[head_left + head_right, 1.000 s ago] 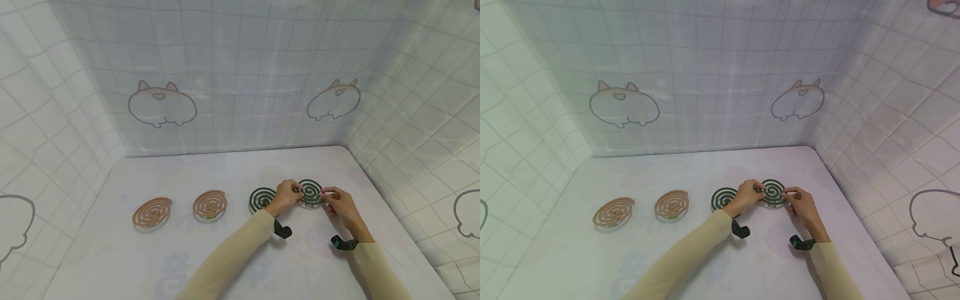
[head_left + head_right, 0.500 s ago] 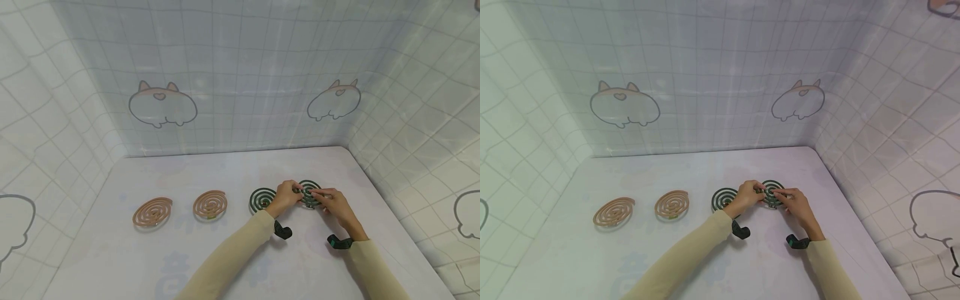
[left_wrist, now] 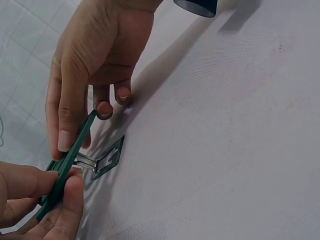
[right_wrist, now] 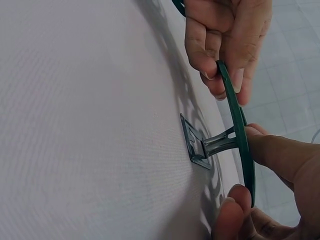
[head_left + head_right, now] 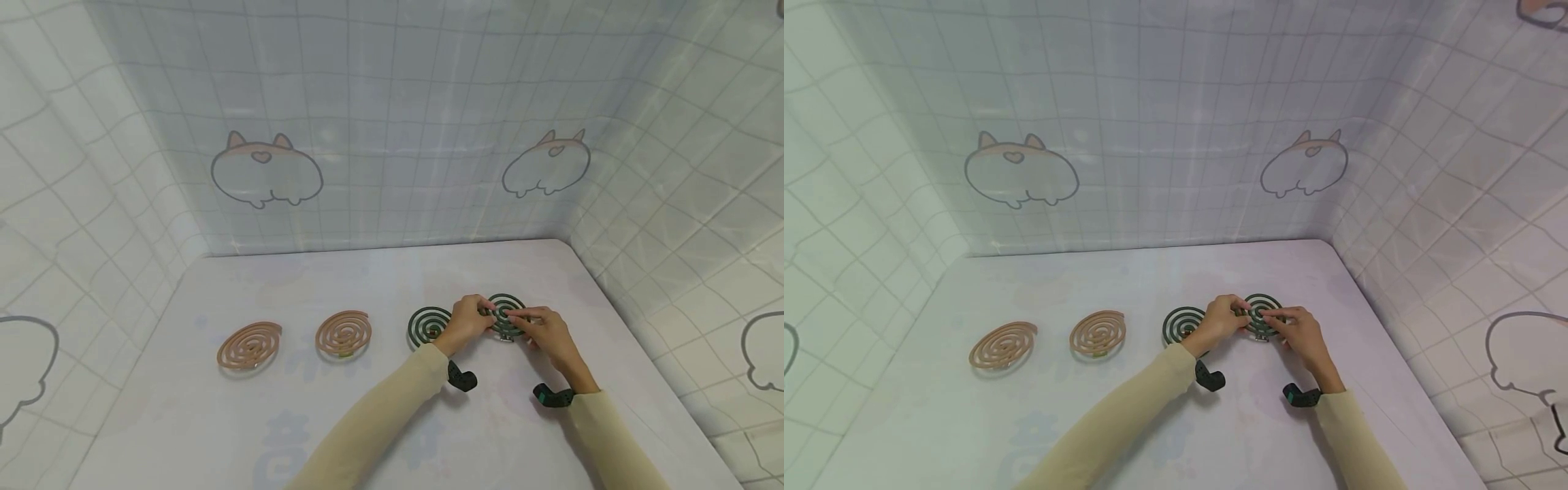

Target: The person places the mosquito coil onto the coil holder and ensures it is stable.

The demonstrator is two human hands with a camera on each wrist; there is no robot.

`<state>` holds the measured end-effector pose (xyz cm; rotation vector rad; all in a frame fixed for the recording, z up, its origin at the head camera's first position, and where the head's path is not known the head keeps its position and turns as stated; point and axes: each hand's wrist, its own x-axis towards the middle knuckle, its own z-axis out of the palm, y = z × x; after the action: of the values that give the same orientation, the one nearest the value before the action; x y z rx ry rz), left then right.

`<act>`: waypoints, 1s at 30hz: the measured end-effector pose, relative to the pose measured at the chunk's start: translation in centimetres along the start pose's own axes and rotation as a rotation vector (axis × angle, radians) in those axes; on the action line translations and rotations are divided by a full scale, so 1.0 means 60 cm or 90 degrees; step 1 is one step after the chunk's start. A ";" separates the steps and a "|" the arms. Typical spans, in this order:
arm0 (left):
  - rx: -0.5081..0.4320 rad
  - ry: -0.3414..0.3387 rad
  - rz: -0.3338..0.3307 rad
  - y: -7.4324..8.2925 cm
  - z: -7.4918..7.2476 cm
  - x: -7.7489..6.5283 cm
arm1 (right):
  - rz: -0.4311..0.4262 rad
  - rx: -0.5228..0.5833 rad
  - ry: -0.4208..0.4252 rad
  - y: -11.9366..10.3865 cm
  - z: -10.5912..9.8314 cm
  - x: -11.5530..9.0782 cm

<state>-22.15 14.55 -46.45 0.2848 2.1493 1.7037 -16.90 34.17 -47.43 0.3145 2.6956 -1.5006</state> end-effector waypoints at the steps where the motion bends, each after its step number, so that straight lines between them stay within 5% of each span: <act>1: 0.000 0.000 0.001 0.000 0.000 0.000 | 0.001 -0.002 0.004 0.000 0.000 0.000; 21: 0.003 0.012 0.010 0.001 -0.001 -0.003 | -0.041 -0.023 0.012 -0.005 0.009 0.003; 30: -0.003 0.002 0.020 0.001 -0.005 -0.007 | -0.013 0.024 0.054 -0.018 0.000 -0.009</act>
<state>-21.94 14.13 -46.24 0.3168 2.1534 1.7281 -16.60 33.54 -46.47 0.3604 2.7450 -1.5816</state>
